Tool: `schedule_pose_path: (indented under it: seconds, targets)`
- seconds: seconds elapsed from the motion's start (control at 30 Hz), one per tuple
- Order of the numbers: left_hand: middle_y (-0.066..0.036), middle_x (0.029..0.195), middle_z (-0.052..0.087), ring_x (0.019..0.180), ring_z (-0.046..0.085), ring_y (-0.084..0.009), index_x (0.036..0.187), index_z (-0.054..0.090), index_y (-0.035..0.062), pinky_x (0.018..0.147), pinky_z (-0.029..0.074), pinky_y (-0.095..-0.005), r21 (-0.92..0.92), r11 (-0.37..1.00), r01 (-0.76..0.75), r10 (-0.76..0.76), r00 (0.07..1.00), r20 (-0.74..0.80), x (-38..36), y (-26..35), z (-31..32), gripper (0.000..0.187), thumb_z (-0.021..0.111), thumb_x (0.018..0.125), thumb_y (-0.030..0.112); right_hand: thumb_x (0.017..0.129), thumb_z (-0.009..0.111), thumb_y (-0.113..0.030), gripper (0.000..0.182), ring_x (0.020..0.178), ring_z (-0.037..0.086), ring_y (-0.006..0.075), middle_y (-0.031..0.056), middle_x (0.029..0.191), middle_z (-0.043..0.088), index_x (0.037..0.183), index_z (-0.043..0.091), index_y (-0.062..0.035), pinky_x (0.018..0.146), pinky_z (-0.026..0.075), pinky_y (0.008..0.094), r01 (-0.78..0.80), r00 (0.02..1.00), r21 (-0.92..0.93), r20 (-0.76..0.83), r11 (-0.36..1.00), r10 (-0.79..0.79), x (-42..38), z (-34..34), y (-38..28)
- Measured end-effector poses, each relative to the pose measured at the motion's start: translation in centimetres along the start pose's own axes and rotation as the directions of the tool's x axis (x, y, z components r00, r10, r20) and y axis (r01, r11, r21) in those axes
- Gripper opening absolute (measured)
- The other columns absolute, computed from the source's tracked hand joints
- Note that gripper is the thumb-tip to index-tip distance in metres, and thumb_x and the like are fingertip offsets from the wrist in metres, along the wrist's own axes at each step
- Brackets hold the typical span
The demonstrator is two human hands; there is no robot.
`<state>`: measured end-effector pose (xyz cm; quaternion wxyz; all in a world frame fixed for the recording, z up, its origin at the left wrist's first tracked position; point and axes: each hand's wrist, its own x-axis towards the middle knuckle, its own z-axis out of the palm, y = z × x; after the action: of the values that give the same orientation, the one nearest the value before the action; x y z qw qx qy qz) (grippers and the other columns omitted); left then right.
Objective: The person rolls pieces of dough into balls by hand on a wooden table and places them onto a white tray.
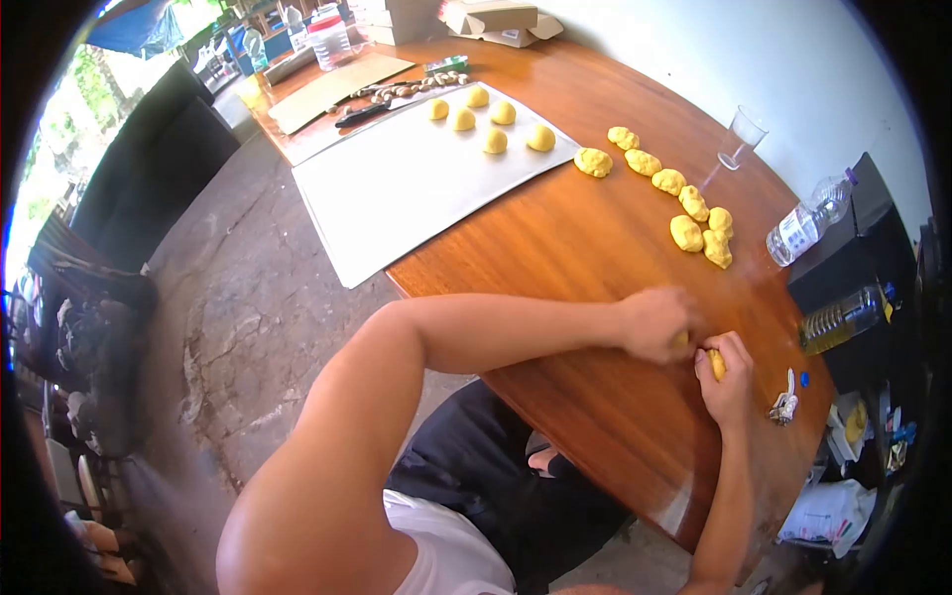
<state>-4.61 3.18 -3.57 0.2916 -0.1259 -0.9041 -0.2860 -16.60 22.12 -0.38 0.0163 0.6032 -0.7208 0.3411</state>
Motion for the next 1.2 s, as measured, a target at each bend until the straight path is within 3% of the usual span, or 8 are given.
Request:
schedule_pose_path:
  seconds: [0.17, 0.37, 0.47, 0.57, 0.73, 0.8, 1.03, 1.2]
  targets:
    - [-0.014, 0.099, 0.068, 0.100, 0.063, -0.0360, 0.087, 0.070, 0.0090, 0.089, 0.051, -0.0473, -0.033, 0.973, -0.230, 0.232, 0.959, 0.161, -0.6, 1.4, 0.6, 0.014, 0.074, 0.083, 0.021, 0.088, 0.070, -0.002, 0.010, 0.085, 0.062, 0.0383, 0.0182, 0.091, 0.061, 0.093, 0.063, 0.0025, 0.076, 0.050, 0.0431, 0.027, 1.000, -0.006, 0.003, 1.000, -0.027, 0.0, 0.0, 0.5]
    - [-0.012, 0.098, 0.065, 0.103, 0.061, -0.0334, 0.084, 0.067, 0.0094, 0.092, 0.049, -0.0474, 0.137, 0.982, 0.133, -0.133, 0.991, -0.008, 0.3, 0.6, 0.3, 0.017, 0.074, 0.084, 0.025, 0.086, 0.071, -0.001, 0.011, 0.086, 0.063, 0.0393, 0.0181, 0.091, 0.063, 0.095, 0.064, 0.0017, 0.077, 0.051, 0.0433, -0.015, 1.000, -0.002, 0.000, 1.000, 0.015, -0.2, -0.1, -0.4]
    - [-0.015, 0.101, 0.065, 0.102, 0.062, -0.0371, 0.087, 0.067, 0.0081, 0.089, 0.051, -0.0484, -0.128, 0.950, -0.285, 0.299, 0.948, 0.112, -1.2, 2.5, 0.2, 0.017, 0.074, 0.084, 0.024, 0.087, 0.071, -0.002, 0.011, 0.087, 0.064, 0.0395, 0.0180, 0.091, 0.063, 0.095, 0.065, 0.0013, 0.078, 0.052, 0.0430, 0.009, 1.000, -0.030, -0.011, 1.000, -0.010, 0.3, -0.3, 0.0]
    - [-0.013, 0.102, 0.065, 0.101, 0.062, -0.0361, 0.090, 0.068, 0.0109, 0.090, 0.051, -0.0466, 0.027, 0.997, 0.069, -0.070, 0.997, 0.044, 0.4, -0.1, -0.2, 0.015, 0.074, 0.087, 0.024, 0.088, 0.071, -0.003, 0.010, 0.086, 0.064, 0.0389, 0.0178, 0.091, 0.063, 0.093, 0.065, 0.0008, 0.077, 0.052, 0.0429, 0.012, 1.000, 0.001, -0.021, 1.000, -0.012, -0.2, -0.1, 0.4]
    - [-0.016, 0.097, 0.066, 0.094, 0.065, -0.0394, 0.092, 0.069, 0.0080, 0.085, 0.053, -0.0495, -0.039, 0.977, -0.209, 0.213, 0.971, 0.114, 0.0, 1.9, -0.6, 0.015, 0.074, 0.087, 0.021, 0.085, 0.073, -0.005, 0.013, 0.091, 0.066, 0.0389, 0.0170, 0.095, 0.066, 0.096, 0.068, 0.0002, 0.082, 0.054, 0.0435, 0.008, 1.000, 0.008, -0.020, 1.000, -0.008, -0.3, -0.2, 0.6]
    - [-0.015, 0.097, 0.066, 0.100, 0.064, -0.0380, 0.089, 0.068, 0.0070, 0.091, 0.051, -0.0476, -0.106, 0.988, 0.115, -0.099, 0.985, 0.142, 0.4, 0.7, -0.6, 0.015, 0.075, 0.087, 0.020, 0.087, 0.074, -0.007, 0.012, 0.091, 0.066, 0.0374, 0.0161, 0.094, 0.066, 0.095, 0.068, -0.0004, 0.081, 0.054, 0.0435, 0.004, 1.000, 0.002, -0.027, 1.000, -0.004, -0.4, -0.1, 0.8]
    - [-0.015, 0.095, 0.071, 0.094, 0.067, -0.0390, 0.084, 0.070, 0.0058, 0.086, 0.054, -0.0481, -0.056, 0.981, -0.184, 0.192, 0.955, 0.228, 0.1, 0.9, -1.0, 0.017, 0.074, 0.085, 0.022, 0.089, 0.074, -0.009, 0.011, 0.089, 0.065, 0.0364, 0.0159, 0.093, 0.065, 0.094, 0.068, -0.0012, 0.078, 0.053, 0.0435, 0.005, 0.999, -0.001, -0.049, 1.000, -0.005, -0.5, 0.0, 0.6]
    - [-0.015, 0.095, 0.071, 0.096, 0.066, -0.0379, 0.084, 0.070, 0.0059, 0.087, 0.053, -0.0462, 0.080, 0.996, 0.048, -0.052, 0.998, 0.041, 0.9, -0.9, -0.8, 0.015, 0.076, 0.085, 0.020, 0.089, 0.075, -0.011, 0.013, 0.090, 0.065, 0.0364, 0.0155, 0.093, 0.065, 0.095, 0.068, -0.0013, 0.079, 0.053, 0.0442, -0.027, 0.999, 0.007, -0.025, 1.000, 0.028, -0.7, -0.2, 0.5]
